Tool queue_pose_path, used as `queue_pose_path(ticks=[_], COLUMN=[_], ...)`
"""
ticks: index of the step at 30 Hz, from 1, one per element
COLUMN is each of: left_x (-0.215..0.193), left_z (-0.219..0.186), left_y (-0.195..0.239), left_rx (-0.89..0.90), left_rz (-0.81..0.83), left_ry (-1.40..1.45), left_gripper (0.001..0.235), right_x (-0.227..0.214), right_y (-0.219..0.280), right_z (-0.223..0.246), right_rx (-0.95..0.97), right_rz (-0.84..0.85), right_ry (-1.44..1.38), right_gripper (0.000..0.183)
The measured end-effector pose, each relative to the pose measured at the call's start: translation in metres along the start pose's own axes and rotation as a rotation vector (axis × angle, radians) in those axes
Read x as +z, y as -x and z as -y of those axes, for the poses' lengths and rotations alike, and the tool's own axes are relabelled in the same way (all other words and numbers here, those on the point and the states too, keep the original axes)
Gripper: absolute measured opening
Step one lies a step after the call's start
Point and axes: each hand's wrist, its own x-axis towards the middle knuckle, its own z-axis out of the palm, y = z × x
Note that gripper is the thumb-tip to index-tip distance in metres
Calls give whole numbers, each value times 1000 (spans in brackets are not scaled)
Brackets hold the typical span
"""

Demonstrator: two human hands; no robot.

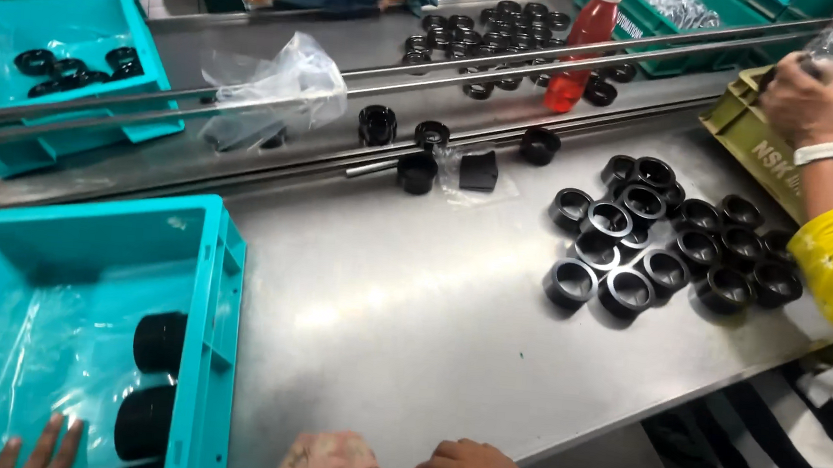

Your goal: The person places a plastic liner inside a teal crate, wipes the work table with a cloth, and then picks up metal rings from the table and places them inside the crate.

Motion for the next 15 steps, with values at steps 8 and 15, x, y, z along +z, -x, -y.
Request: queue_pose_path(ticks=[8, 15], left_x=[-66, 4], left_z=[-31, -6], left_y=[46, -3], left_rx=[-82, 143], left_rz=[532, 334], left_ry=[121, 171], left_gripper=[149, 158], right_x=[18, 159], right_y=[70, 157], right_z=[-17, -189], right_rx=[350, 776], right_rz=[250, 283], right_ry=[-126, 179], right_gripper=[21, 33])
